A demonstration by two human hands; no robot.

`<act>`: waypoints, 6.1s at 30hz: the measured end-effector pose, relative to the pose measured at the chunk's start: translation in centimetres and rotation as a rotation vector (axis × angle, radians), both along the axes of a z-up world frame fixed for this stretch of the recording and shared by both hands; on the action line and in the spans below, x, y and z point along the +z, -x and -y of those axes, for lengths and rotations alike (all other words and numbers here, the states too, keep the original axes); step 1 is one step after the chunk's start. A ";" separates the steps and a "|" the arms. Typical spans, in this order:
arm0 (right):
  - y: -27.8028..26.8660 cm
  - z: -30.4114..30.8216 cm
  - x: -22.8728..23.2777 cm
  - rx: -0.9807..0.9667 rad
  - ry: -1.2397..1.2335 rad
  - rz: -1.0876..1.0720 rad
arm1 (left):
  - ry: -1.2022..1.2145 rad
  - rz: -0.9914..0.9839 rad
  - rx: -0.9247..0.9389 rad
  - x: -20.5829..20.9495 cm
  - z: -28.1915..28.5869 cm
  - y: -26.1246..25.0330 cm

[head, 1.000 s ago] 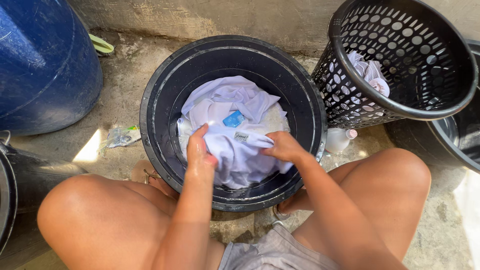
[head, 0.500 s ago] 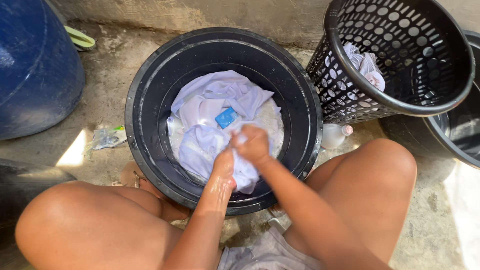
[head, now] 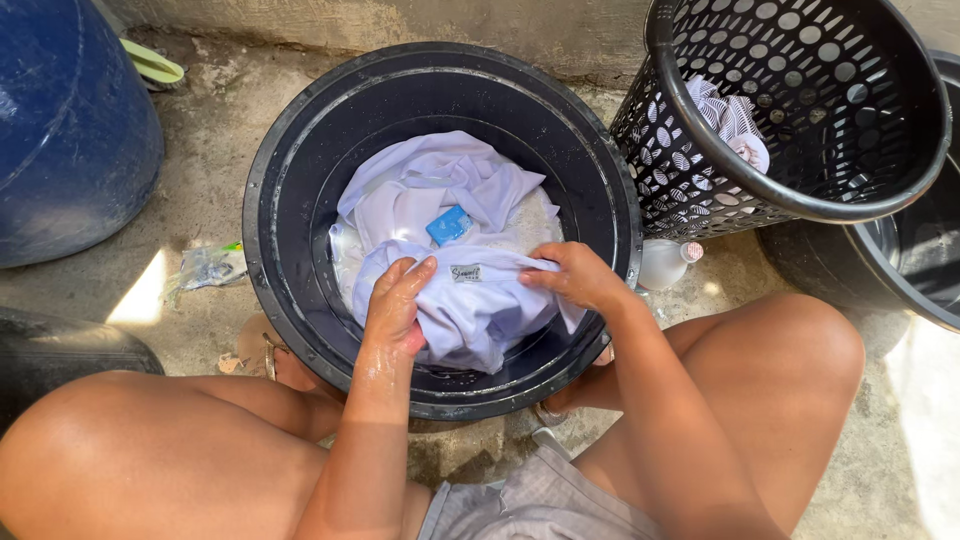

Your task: The person washes white fabric in a black basin containing soapy water, scrubbing different sections of the cloth against itself and the bottom of the tub.

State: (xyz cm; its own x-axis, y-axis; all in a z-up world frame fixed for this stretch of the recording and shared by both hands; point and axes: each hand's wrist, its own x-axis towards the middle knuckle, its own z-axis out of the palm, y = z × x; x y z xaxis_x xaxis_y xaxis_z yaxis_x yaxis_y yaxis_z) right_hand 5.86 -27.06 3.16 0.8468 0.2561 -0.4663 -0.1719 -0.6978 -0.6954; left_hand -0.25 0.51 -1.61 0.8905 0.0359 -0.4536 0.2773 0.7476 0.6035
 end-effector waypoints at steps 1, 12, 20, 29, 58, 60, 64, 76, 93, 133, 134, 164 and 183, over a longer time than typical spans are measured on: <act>0.0 0.7 -0.1 0.002 -0.001 0.000 | -0.001 0.000 0.002 -0.3 0.0 0.0; 5.2 -9.8 3.4 -0.107 -0.924 0.365 | 0.335 -0.293 -0.104 -5.5 5.9 -0.8; -0.2 -7.8 -5.4 -0.216 -0.176 0.716 | -0.034 -0.269 -0.215 -3.1 7.9 0.4; -2.2 1.2 1.6 -0.642 -0.545 0.262 | -1.425 0.312 -0.475 5.9 -0.6 -0.9; -1.1 -5.9 -9.5 0.127 0.005 0.246 | -0.008 -0.357 0.271 -2.8 -1.7 1.0; -2.5 -5.4 -12.2 0.208 0.080 0.194 | -0.141 -0.349 0.032 1.0 -2.9 1.1; -1.8 -8.0 -18.0 0.309 -0.067 0.156 | -0.528 0.006 -0.441 4.2 -3.8 1.3; -1.1 -7.8 -15.1 -0.245 -0.452 -0.122 | 0.383 0.239 0.421 3.7 -7.0 -1.6; -0.2 -8.6 -10.7 -0.008 -0.208 0.814 | -0.079 -0.200 0.042 -5.3 4.3 -2.3; -2.7 -6.8 -10.1 -0.116 0.061 1.022 | 0.056 -0.266 -0.140 -6.6 4.9 0.1; -3.8 -4.6 -10.7 -0.136 0.081 1.026 | -0.077 -0.269 -0.120 -6.0 4.2 -0.3; -0.3 -10.0 -15.3 -0.398 -0.152 -0.188 | -0.048 -0.385 -0.101 -15.1 -0.9 -4.2; -4.8 -2.7 -16.9 -0.190 -0.022 0.590 | -0.893 -0.497 -0.508 -5.6 0.8 -3.4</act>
State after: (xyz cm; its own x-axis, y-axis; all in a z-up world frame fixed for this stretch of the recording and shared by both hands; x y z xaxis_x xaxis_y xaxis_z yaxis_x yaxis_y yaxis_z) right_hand 10.65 -24.35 -13.73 0.9920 0.0797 0.0982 0.1262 -0.6773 -0.7248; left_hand 3.19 -0.26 -7.20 0.6229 0.2097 -0.7537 0.7823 -0.1602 0.6020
